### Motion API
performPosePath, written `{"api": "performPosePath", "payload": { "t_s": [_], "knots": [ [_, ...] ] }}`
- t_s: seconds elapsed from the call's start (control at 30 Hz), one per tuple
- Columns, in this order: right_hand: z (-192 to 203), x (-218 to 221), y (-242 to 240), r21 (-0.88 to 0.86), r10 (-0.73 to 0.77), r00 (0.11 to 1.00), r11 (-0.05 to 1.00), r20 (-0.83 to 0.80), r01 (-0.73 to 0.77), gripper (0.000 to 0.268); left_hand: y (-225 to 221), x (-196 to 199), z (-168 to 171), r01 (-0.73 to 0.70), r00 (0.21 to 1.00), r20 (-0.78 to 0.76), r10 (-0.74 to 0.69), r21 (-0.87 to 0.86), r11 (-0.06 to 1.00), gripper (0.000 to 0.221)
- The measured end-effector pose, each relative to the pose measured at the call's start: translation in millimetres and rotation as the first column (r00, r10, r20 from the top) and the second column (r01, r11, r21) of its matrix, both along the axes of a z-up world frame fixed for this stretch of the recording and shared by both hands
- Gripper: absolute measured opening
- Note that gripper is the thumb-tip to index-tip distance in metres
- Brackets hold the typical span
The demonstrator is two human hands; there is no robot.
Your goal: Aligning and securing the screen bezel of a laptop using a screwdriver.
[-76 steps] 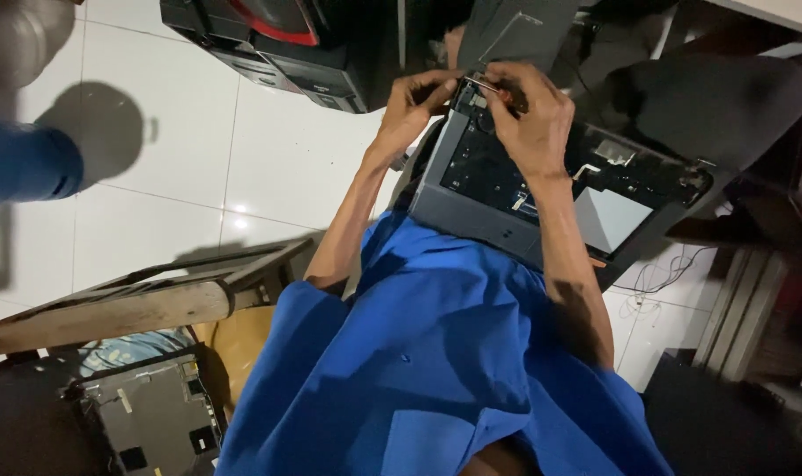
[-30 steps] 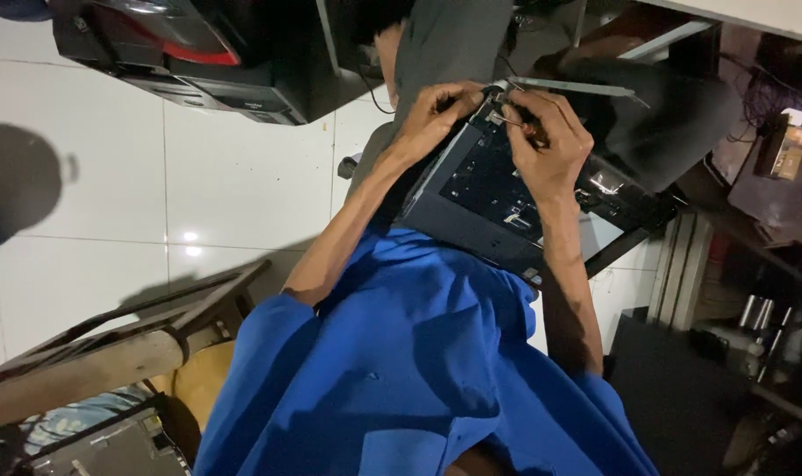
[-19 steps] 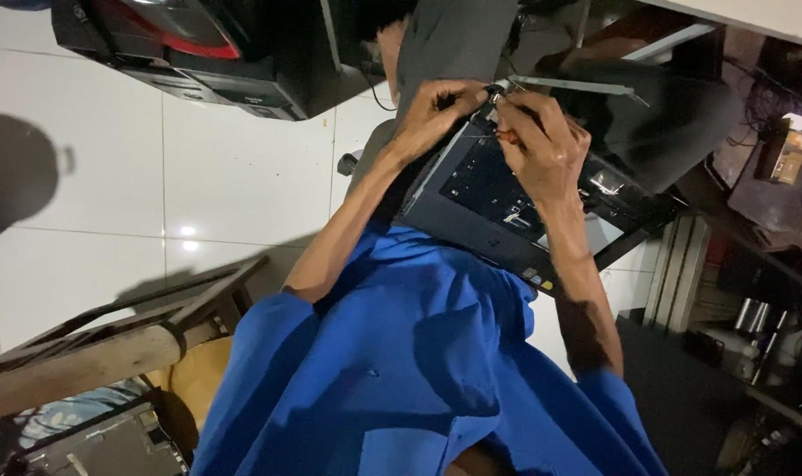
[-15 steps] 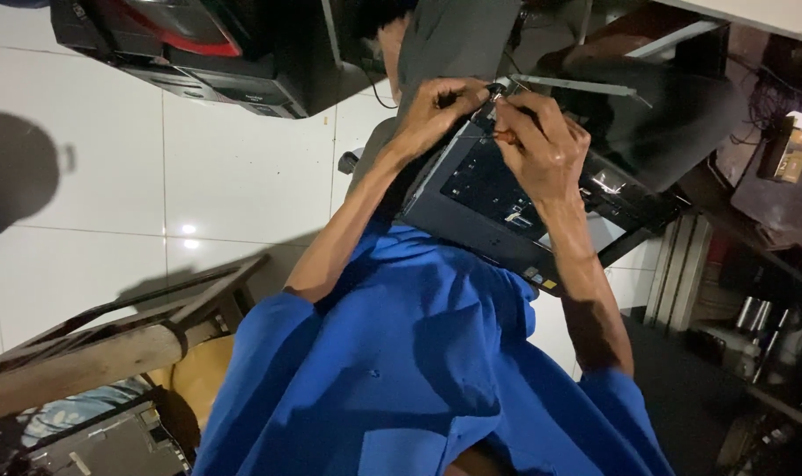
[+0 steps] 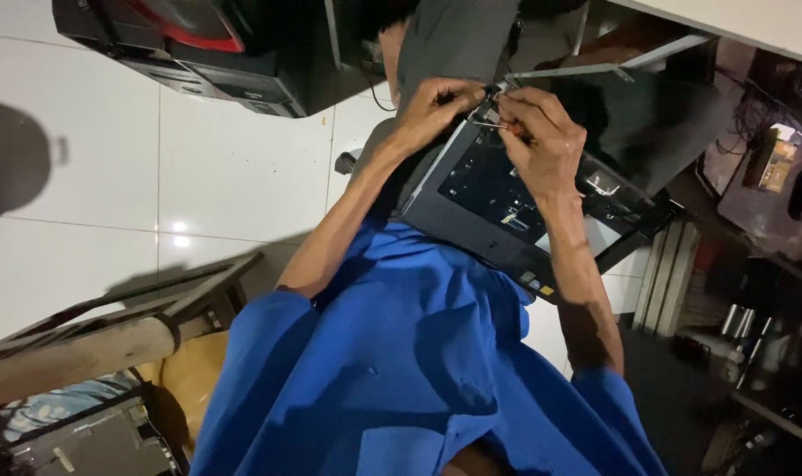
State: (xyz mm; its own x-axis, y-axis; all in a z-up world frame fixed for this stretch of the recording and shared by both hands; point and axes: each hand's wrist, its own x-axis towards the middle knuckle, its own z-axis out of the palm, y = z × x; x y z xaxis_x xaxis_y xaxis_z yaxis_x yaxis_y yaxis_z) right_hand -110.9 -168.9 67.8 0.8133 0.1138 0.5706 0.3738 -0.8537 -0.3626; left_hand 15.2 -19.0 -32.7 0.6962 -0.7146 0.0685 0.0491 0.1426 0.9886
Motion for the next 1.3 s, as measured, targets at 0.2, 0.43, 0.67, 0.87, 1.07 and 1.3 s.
{"api": "performPosePath", "payload": {
  "t_s": [0.2,0.43,0.67,0.87,1.07,1.3],
  "knots": [
    [-3,0,-2,-0.088,-0.035,0.999,0.995,0.040,0.038,0.018,2,1,1,0.027,0.999,0.037,-0.028,0.020,0.999,0.039],
    [0,2,0,-0.087,-0.046,0.997,0.995,0.059,0.051,0.024,10,-2,27,0.039,0.999,-0.041,-0.034,0.129,0.991,0.044],
    [1,6,-13,-0.158,0.031,0.999,0.987,0.020,-0.027,0.013,14,-3,16,0.058,0.993,0.103,-0.057,-0.014,0.998,0.039],
    [12,8,-9,0.021,0.084,0.996,0.996,-0.031,-0.084,0.020,21,-3,34,0.079,0.994,-0.085,-0.073,0.069,0.995,0.033],
    [3,9,-8,-0.024,0.051,0.998,0.998,-0.020,-0.052,0.021,18,3,13,0.118,0.993,0.003,-0.118,-0.066,0.991,0.033],
    [6,11,-2,-0.127,0.034,0.999,0.991,0.020,-0.031,0.019,21,1,25,0.113,0.993,-0.030,-0.116,-0.085,0.990,0.028]
  ]
}}
